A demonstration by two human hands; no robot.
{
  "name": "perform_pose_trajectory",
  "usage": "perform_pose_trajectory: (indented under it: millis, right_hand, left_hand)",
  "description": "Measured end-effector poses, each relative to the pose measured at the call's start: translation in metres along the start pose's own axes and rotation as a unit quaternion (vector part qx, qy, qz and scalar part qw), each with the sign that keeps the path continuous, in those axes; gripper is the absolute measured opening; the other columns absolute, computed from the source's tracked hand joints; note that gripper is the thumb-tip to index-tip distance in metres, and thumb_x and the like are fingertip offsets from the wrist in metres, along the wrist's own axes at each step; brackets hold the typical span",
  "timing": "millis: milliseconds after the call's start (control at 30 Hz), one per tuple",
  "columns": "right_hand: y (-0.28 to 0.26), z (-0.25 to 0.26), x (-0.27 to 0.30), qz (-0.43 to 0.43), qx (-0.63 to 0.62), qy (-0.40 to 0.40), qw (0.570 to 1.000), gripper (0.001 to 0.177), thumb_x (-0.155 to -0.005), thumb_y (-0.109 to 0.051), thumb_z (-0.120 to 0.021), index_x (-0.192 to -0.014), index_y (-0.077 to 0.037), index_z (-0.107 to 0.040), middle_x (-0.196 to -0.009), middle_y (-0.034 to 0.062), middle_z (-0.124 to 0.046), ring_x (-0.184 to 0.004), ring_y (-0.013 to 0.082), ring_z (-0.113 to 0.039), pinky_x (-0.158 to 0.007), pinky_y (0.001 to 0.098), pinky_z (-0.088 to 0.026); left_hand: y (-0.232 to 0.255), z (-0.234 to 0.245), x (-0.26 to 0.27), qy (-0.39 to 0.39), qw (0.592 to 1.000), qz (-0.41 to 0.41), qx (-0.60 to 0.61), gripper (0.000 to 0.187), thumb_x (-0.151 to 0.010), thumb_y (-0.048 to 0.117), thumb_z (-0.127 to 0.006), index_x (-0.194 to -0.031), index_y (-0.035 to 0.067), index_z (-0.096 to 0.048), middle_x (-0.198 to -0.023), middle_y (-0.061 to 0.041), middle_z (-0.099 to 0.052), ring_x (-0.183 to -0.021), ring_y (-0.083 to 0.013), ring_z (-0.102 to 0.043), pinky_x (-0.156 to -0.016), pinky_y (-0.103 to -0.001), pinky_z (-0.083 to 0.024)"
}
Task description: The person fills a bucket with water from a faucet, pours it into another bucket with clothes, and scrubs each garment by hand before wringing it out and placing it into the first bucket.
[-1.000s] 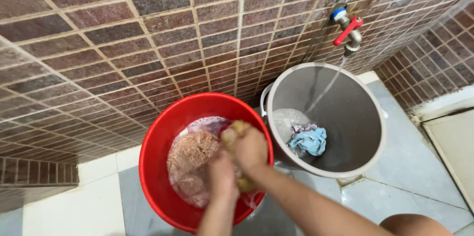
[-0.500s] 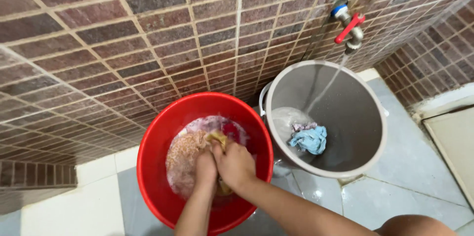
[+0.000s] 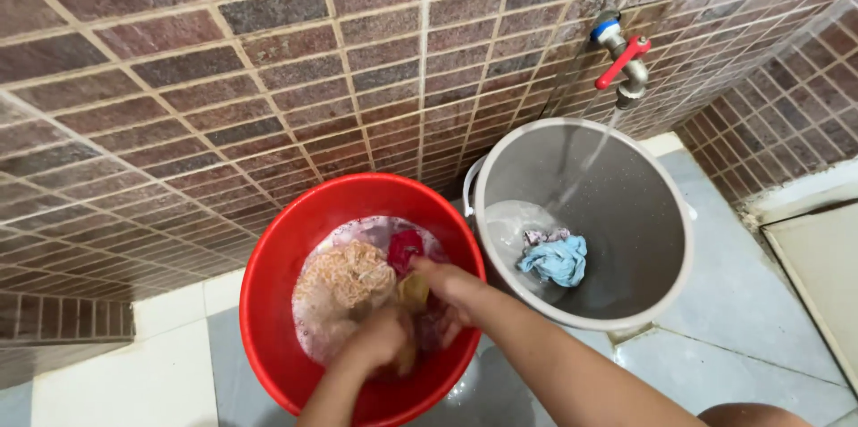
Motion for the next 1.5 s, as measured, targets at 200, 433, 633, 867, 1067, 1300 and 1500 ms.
perform_pose_trajectory:
  millis: [200, 433, 633, 867, 1067, 1300, 1500]
  right_hand:
    - [0.011, -0.002, -0.052, 0.136, -0.207, -0.197, 0.949, 0.061, -0.099, -0.051, -0.051, -0.146, -0.012, -0.051, -0.132, 0.0166, -0.062, -0.116, 0.0335, -0.063, -0.099, 0.0525, -0.052]
    - [-0.021, -0.017, -0.005, 0.14, -0.286, -0.19, 0.929, 0.053, -0.097, -0.054, -0.058, -0.125, -0.009, -0.066, -0.115, 0.0125, -0.075, -0.102, 0.0267, -0.073, -0.093, 0.0462, -0.059]
    - [-0.027, -0.039, 0.047, 0.151, -0.282, -0.274, 0.907, 0.077, -0.089, -0.074, -0.057, -0.128, -0.008, -0.063, -0.119, 0.0163, -0.073, -0.109, 0.031, -0.07, -0.099, 0.0533, -0.053]
    - [-0.014, -0.025, 0.062, 0.171, -0.075, -0.416, 0.89, 0.053, -0.086, -0.036, -0.076, -0.128, -0.007, -0.063, -0.121, 0.0168, -0.072, -0.109, 0.0311, -0.074, -0.093, 0.049, -0.06]
    - [-0.018, -0.045, 0.045, 0.248, 0.195, -0.146, 0.938, 0.02, -0.089, -0.011, -0.079, -0.102, 0.002, -0.07, -0.094, 0.0231, -0.071, -0.077, 0.0355, -0.07, -0.062, 0.0414, -0.053]
    - [-0.021, -0.068, 0.083, 0.335, 0.52, 0.248, 0.745, 0.033, -0.086, -0.035, -0.064, -0.09, -0.004, -0.074, -0.09, 0.021, -0.075, -0.085, 0.0339, -0.074, -0.077, 0.0462, -0.059]
    - [-0.029, -0.053, 0.092, 0.273, 0.575, 0.274, 0.721, 0.036, -0.083, -0.041, -0.067, -0.095, -0.008, -0.075, -0.099, 0.0175, -0.075, -0.093, 0.0315, -0.074, -0.081, 0.0475, -0.059]
  left_hand:
    - [0.113, 0.06, 0.096, -0.024, 0.917, -0.17, 0.359, 0.031, -0.098, 0.03, -0.067, -0.109, 0.004, -0.056, -0.103, -0.011, -0.064, -0.098, -0.021, -0.062, -0.089, -0.039, -0.05]
    - [0.093, 0.083, 0.085, 0.353, 0.882, -0.115, 0.291, 0.07, -0.089, 0.037, -0.082, -0.143, 0.018, -0.042, -0.132, -0.004, -0.043, -0.121, -0.0212, -0.052, -0.1, -0.037, -0.047]
    - [0.087, 0.069, 0.058, 0.211, 0.817, -0.098, 0.527, 0.029, -0.097, 0.026, -0.072, -0.112, 0.0, -0.068, -0.104, -0.011, -0.071, -0.093, -0.0188, -0.066, -0.08, -0.032, -0.052]
    - [0.123, 0.093, 0.074, 0.118, 0.817, -0.126, 0.551, 0.014, -0.09, -0.004, -0.064, -0.094, 0.009, -0.058, -0.091, -0.002, -0.063, -0.079, -0.0125, -0.061, -0.067, -0.027, -0.052]
    - [0.124, 0.11, 0.065, 0.171, 0.843, -0.063, 0.505, 0.041, -0.102, 0.038, -0.054, -0.073, 0.008, -0.055, -0.063, -0.001, -0.051, -0.058, -0.0129, -0.05, -0.054, -0.028, -0.043]
    - [0.093, 0.084, 0.041, 0.284, 0.768, -0.013, 0.574, 0.054, -0.105, 0.049, -0.045, -0.066, 0.012, -0.043, -0.056, 0.0, -0.041, -0.048, -0.014, -0.037, -0.045, -0.031, -0.033]
    - [0.089, 0.075, 0.031, 0.238, 0.76, -0.052, 0.603, 0.044, -0.104, 0.051, -0.05, -0.089, 0.011, -0.059, -0.074, -0.001, -0.054, -0.066, -0.0147, -0.052, -0.061, -0.033, -0.045]
Point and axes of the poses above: each hand's wrist, its own x-axis away from the middle knuckle, its own z-axis out of the back of the hand, y = z × x, the point moved 2 cm from there along -x, towards the middle knuckle
